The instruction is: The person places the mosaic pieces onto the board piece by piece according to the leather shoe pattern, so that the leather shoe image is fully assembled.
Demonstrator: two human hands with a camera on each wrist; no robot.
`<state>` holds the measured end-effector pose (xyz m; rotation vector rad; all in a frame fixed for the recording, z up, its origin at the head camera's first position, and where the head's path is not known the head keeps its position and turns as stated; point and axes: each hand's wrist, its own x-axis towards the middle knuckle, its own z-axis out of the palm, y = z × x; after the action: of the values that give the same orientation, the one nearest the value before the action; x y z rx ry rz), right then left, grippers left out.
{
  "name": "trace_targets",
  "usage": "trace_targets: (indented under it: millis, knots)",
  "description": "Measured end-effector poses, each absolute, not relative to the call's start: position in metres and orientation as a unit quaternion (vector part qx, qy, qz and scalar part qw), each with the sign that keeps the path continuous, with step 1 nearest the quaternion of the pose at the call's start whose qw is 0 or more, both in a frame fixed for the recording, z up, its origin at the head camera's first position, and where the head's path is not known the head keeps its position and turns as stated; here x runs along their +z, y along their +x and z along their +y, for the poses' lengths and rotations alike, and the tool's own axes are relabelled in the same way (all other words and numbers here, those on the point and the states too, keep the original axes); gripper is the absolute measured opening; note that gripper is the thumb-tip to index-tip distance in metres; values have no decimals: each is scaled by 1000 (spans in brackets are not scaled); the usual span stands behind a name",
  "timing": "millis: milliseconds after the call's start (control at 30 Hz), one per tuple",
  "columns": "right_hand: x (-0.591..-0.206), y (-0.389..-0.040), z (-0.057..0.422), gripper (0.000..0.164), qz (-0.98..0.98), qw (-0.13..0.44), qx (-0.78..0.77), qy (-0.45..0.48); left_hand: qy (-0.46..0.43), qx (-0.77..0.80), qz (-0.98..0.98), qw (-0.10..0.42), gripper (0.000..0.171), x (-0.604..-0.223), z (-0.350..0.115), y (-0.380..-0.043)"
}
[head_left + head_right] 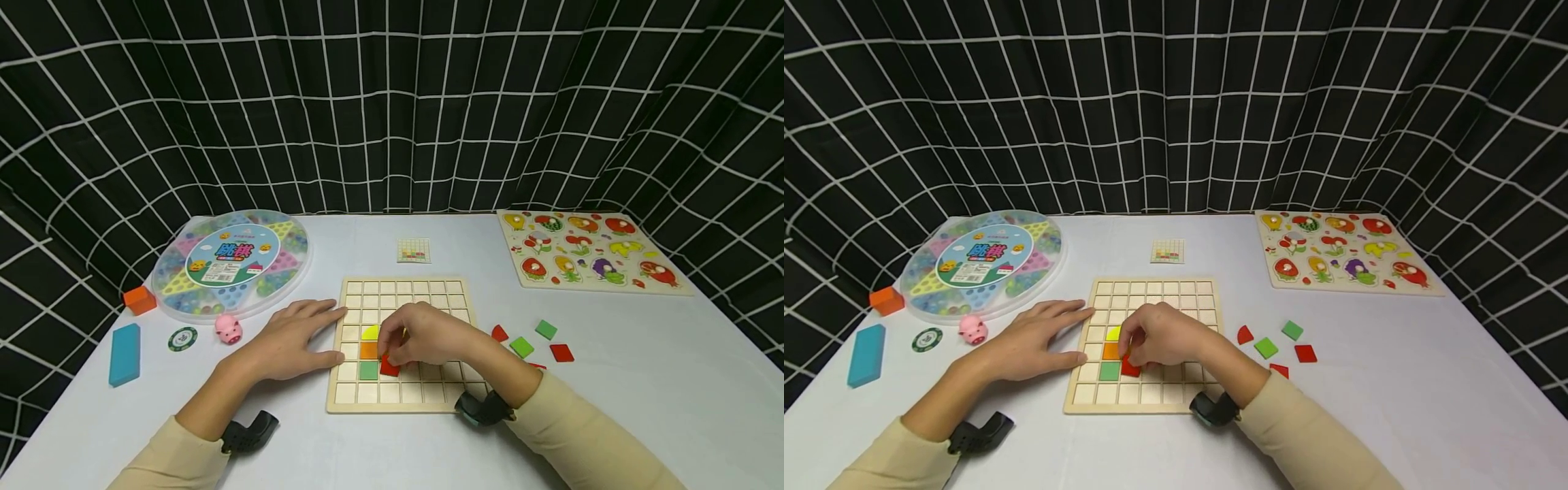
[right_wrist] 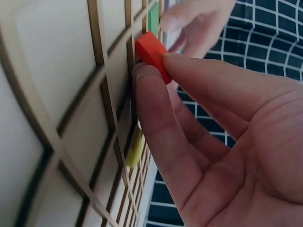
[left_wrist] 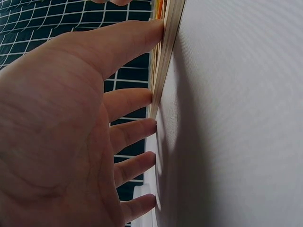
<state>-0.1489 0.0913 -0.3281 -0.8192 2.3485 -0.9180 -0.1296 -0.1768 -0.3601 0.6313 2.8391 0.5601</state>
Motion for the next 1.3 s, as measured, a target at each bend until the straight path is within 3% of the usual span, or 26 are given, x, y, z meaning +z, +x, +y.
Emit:
trace_targets:
  millis: [500, 933, 1300]
  knots:
    - [-329, -139, 95, 15, 862, 205, -282, -368, 214, 193, 953, 90, 77, -360, -176, -129]
    - [-315, -142, 177, 15, 856, 240, -339, -308, 211, 188, 955, 89, 78, -358, -176, -129]
    - [-309, -133, 244, 14, 889, 229, -321, -234, 222, 190, 953, 80, 78, -359, -177, -129]
